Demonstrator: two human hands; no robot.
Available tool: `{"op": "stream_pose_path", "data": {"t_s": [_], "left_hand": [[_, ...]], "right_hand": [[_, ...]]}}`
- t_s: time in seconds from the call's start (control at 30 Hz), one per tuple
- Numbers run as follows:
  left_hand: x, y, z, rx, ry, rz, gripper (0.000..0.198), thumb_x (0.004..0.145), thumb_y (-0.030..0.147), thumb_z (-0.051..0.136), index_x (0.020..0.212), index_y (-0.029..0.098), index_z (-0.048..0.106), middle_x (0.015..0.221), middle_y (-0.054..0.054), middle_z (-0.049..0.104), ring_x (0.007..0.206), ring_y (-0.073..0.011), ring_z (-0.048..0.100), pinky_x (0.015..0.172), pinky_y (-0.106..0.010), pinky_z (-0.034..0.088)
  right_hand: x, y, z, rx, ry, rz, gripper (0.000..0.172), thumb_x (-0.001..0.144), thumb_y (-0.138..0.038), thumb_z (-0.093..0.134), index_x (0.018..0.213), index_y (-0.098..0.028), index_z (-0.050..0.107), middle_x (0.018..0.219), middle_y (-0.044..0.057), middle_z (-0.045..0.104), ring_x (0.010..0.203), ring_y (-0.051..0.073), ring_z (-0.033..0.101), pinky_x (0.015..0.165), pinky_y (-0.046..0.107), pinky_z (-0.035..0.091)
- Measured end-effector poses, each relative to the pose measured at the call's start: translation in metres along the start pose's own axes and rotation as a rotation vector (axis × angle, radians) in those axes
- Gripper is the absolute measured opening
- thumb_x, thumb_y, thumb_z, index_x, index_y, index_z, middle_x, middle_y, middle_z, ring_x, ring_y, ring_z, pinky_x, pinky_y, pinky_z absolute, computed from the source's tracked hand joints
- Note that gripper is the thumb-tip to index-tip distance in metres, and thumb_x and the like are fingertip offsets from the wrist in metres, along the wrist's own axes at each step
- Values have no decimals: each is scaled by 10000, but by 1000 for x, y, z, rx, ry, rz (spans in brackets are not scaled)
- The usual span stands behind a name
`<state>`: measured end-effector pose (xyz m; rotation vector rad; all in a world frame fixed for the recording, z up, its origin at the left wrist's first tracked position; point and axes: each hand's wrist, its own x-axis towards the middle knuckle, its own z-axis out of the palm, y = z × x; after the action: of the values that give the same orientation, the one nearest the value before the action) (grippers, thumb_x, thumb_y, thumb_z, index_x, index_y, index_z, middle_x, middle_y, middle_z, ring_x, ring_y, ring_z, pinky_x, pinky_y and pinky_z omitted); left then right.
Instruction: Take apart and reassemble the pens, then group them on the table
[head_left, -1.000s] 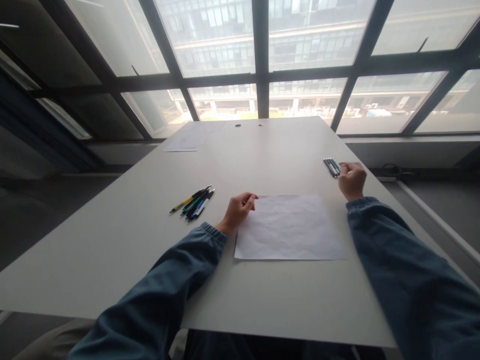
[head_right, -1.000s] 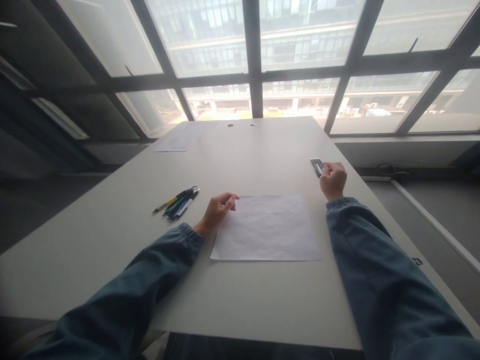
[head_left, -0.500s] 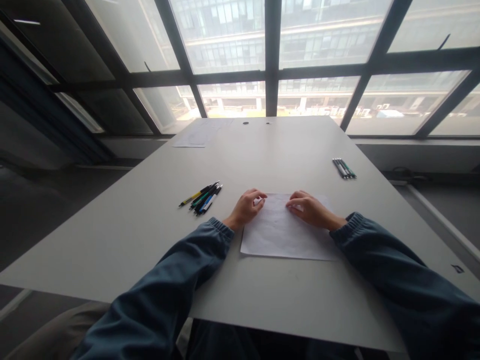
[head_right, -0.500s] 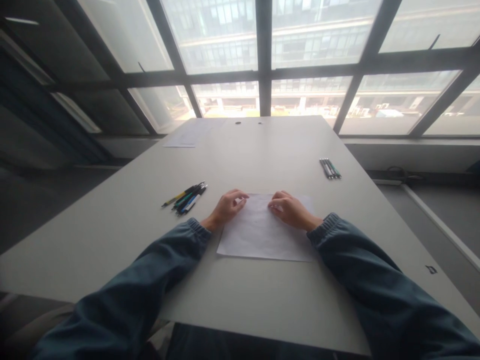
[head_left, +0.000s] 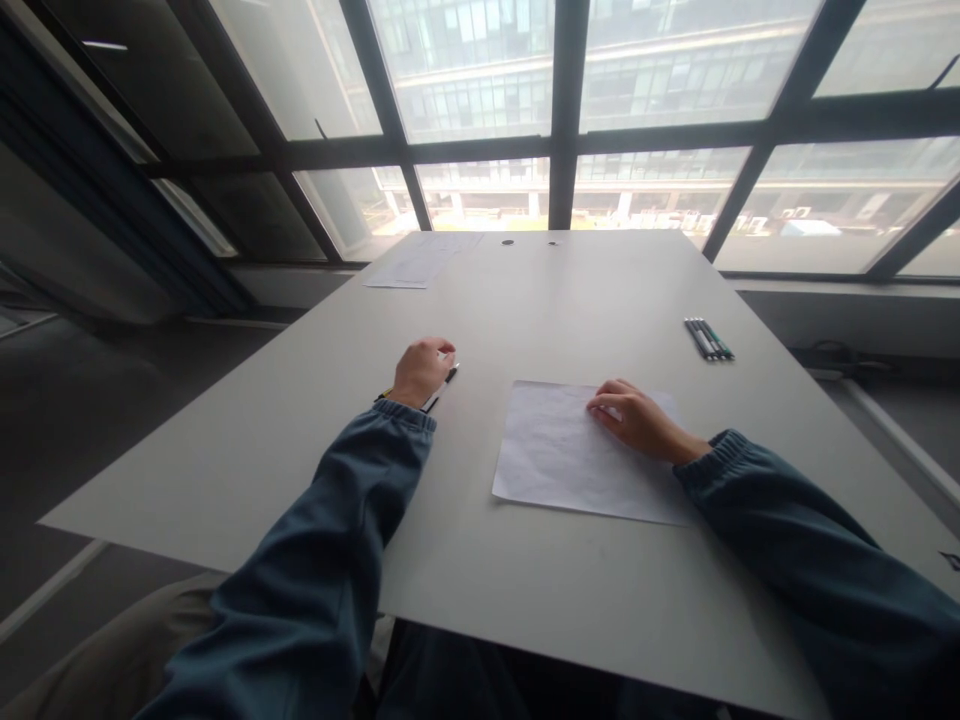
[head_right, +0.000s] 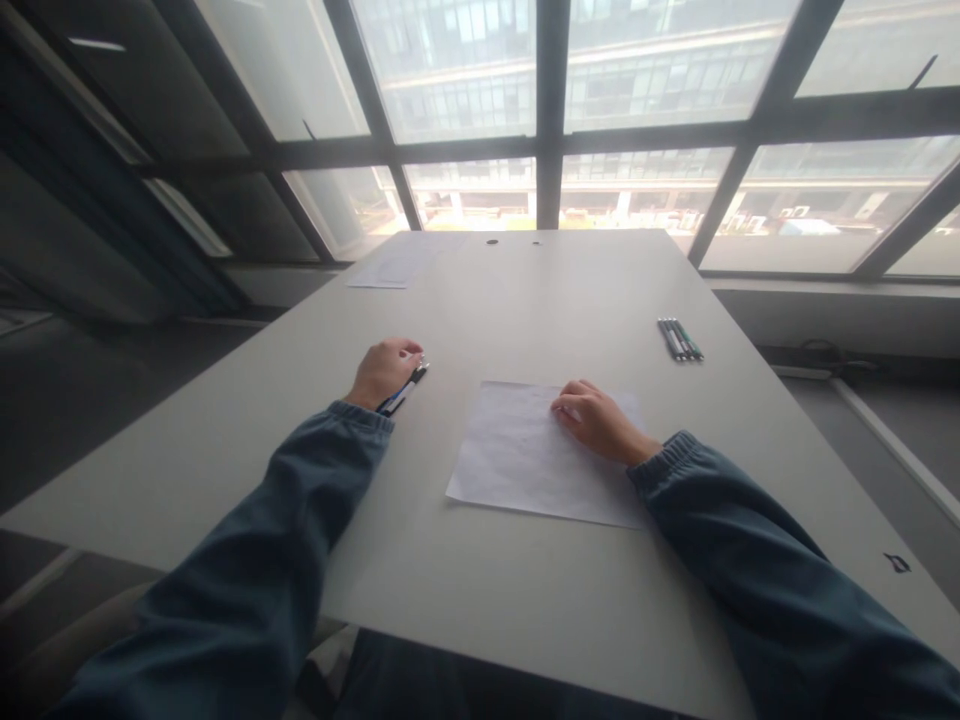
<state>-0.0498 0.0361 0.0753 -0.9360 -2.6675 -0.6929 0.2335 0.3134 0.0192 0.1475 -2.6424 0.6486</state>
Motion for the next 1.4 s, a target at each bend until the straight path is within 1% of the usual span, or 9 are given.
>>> {"op": "stream_pose_path", "data": {"t_s": [0.23,0.53,0.7,0.8,0.93,1.07,1.17,1.27,1.4], "left_hand": [[12,-59,-10,88,-156,-206,209,800,260,668,952,198,797,1005,-96,779,955,-248,710,900,-322,528],[11,-59,1,79,-209,-144,182,804,219,672,941,181,786,944,-102,773,892,-229,703,837,-291,526],[17,-58,-3,5,20,-60,246,819,157,631,1033,144,752,895,-111,737,838,-220,666,881,-337,531],[16,-39,-14,-177,299,141,386,860,152,580,1236,134,667,999,-119,680,829,-189,638,852,-328,548],[1,14,-17,-550,394,274,316,921,257,582,1226,205,642,1082,-86,628,945,-176,640,783,-272,571],[-26,67,7,-977,230,233,279,857,336,720,1063,180,616,846,-16,646,763,-150,691,734,-276,587],[-47,95,29,-1168,52,146,327,820,394,772,978,163,604,828,-27,684,752,-179,738,724,-296,603],[-60,112,45,-1240,-52,70,368,785,418,808,946,143,623,819,-56,721,773,-212,760,743,-322,617],[-64,121,59,-1271,-107,21,396,747,429,840,939,132,661,789,-75,752,782,-229,766,786,-367,630]], "right_hand": [[0,3,2,9,19,-15,203,965,-225,550,919,-221,748,960,94,688,928,242,612,852,393,523],[0,4,3,18,43,-2,179,959,-234,569,911,-226,742,947,87,687,917,239,610,838,380,514],[1,3,3,27,42,9,204,969,-250,551,914,-221,746,956,98,691,929,246,612,852,406,526],[1,2,1,38,62,-2,198,963,-252,558,939,-226,753,965,104,697,934,254,617,854,426,535],[3,-1,-1,52,123,-16,190,962,-260,563,979,-230,750,971,102,698,945,258,618,861,438,538],[6,-5,-7,106,229,62,210,967,-325,570,1041,-219,736,1007,101,700,954,250,630,876,434,530],[7,-7,-11,317,286,237,305,950,-434,595,1098,-196,717,948,86,707,815,203,646,704,349,541],[4,-9,-13,629,311,366,397,914,-516,624,1086,-169,711,775,43,688,626,147,598,548,281,486],[1,-11,-15,790,420,430,373,780,-501,777,929,-162,732,676,18,663,597,133,584,539,270,478]]}}
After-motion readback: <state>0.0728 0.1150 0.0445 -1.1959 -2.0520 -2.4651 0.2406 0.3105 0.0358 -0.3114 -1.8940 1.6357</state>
